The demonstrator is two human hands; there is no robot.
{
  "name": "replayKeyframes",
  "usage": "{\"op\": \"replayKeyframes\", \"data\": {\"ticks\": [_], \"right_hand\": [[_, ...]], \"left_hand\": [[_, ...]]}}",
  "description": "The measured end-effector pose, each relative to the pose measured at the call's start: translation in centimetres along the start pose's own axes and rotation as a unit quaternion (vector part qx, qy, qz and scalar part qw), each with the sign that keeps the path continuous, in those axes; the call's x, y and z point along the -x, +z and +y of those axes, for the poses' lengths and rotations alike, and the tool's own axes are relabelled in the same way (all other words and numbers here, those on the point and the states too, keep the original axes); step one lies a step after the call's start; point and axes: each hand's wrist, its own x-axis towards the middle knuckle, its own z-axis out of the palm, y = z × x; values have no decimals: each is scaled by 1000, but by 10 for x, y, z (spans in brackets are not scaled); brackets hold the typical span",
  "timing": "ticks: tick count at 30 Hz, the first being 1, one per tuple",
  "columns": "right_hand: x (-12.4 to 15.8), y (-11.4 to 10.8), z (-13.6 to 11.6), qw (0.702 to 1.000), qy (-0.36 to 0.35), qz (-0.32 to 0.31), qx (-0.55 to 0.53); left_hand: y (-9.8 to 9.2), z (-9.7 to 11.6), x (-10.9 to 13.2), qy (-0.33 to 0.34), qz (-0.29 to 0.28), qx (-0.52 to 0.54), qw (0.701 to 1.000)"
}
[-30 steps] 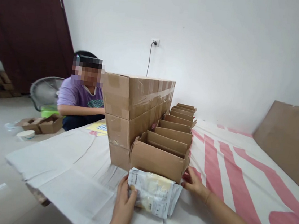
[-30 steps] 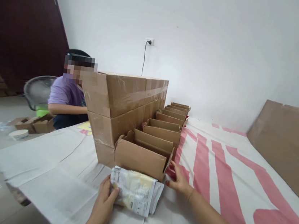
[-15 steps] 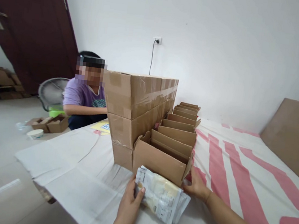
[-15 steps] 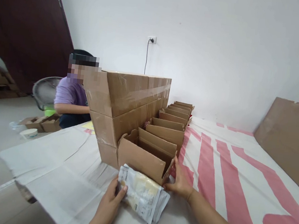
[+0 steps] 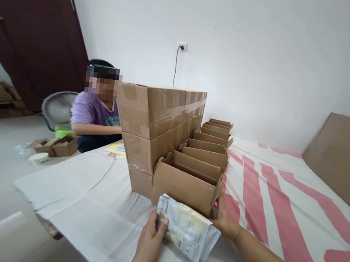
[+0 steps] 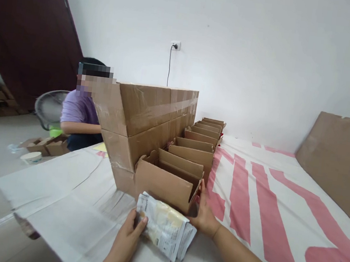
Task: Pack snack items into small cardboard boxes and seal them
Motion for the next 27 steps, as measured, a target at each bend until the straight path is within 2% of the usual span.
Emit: {"op": "replayKeyframes", "data": {"ticks": [4, 11, 15, 23, 27], "right_hand": [[-4, -3, -5, 1000, 1, 1, 8], [-1, -26, 29, 1000, -12, -1, -15], [-5, -35, 34, 998, -12, -4, -65], [-16, -29, 35, 993, -25, 15, -111], [-11, -25, 43, 996, -8, 27, -81]], "left_hand": [[-2, 3, -1, -13, 5, 25, 1000], [-7, 13, 0, -32, 19, 59, 998], [-8, 15, 2, -29, 27, 59, 997], [-7, 19, 3, -37, 44, 53, 997], [-10, 15, 4, -39, 92, 28, 995]]}}
